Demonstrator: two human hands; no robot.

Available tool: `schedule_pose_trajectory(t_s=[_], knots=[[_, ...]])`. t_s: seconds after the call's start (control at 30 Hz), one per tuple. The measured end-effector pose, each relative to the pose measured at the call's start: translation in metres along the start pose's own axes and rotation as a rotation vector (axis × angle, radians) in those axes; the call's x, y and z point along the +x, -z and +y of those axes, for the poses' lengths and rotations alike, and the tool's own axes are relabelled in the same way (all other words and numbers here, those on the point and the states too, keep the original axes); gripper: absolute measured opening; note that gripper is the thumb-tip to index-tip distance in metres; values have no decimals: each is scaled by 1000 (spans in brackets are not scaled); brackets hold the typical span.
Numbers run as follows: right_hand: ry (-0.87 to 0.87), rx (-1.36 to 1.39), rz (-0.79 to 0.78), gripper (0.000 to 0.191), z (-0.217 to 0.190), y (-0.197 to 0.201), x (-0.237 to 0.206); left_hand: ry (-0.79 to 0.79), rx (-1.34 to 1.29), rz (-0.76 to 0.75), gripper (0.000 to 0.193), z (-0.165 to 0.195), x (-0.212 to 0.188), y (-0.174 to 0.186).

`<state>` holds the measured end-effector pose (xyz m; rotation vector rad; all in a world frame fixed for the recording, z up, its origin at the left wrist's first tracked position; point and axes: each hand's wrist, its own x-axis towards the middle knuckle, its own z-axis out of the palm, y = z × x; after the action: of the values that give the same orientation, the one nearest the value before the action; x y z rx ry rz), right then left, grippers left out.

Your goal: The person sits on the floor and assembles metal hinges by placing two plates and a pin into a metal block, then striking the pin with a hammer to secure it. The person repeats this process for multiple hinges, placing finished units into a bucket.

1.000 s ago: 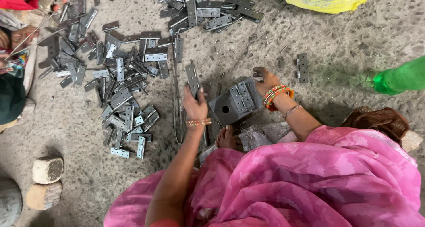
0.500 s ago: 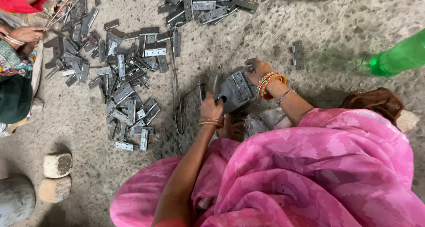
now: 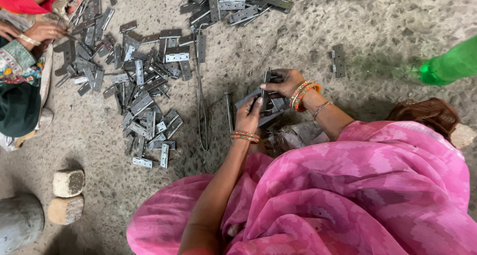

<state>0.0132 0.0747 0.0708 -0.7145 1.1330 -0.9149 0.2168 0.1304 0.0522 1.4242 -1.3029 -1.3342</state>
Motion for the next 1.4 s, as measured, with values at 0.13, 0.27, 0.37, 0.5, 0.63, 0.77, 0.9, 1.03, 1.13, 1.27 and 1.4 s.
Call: schedule_pose_trajectory(t_s=[0.13,0.27,0.37,0.5,0.63,0.77,0.9,1.03,1.13,1.27,1.4], knots=[[23,109,-39,44,16,3,10,117,-243,-48,31,-13,2,6],[355,-312,42,41,35,13,21,69,-212,-23,28,-15,0,9],[297,-79,-104,49,36,11,22,0,-251,-28,25,-7,-2,9],[195,-191,-43,53,27,2,10,21,-280,14,28,8,-9,3],[215,-110,-74,55,22,1,5,59,-292,82,28,16,-15,-5],[454,-256,-13,53,31,-10,5,-28,-224,160,19,14,-16,-15],[703,-512,265,46,43,-33,-10,-166,-294,216,14,7,-14,-35],[558,-421,308,47,33,-43,-28,-222,-313,245,15,5,-14,-48],[585,-451,355,43,20,-49,-38,-297,-211,266,13,13,-18,-47],[712,-598,458,37,9,-56,-49,-472,61,332,17,32,-29,-45],[578,-586,471,31,4,-57,-53,-602,363,416,22,47,-35,-47]])
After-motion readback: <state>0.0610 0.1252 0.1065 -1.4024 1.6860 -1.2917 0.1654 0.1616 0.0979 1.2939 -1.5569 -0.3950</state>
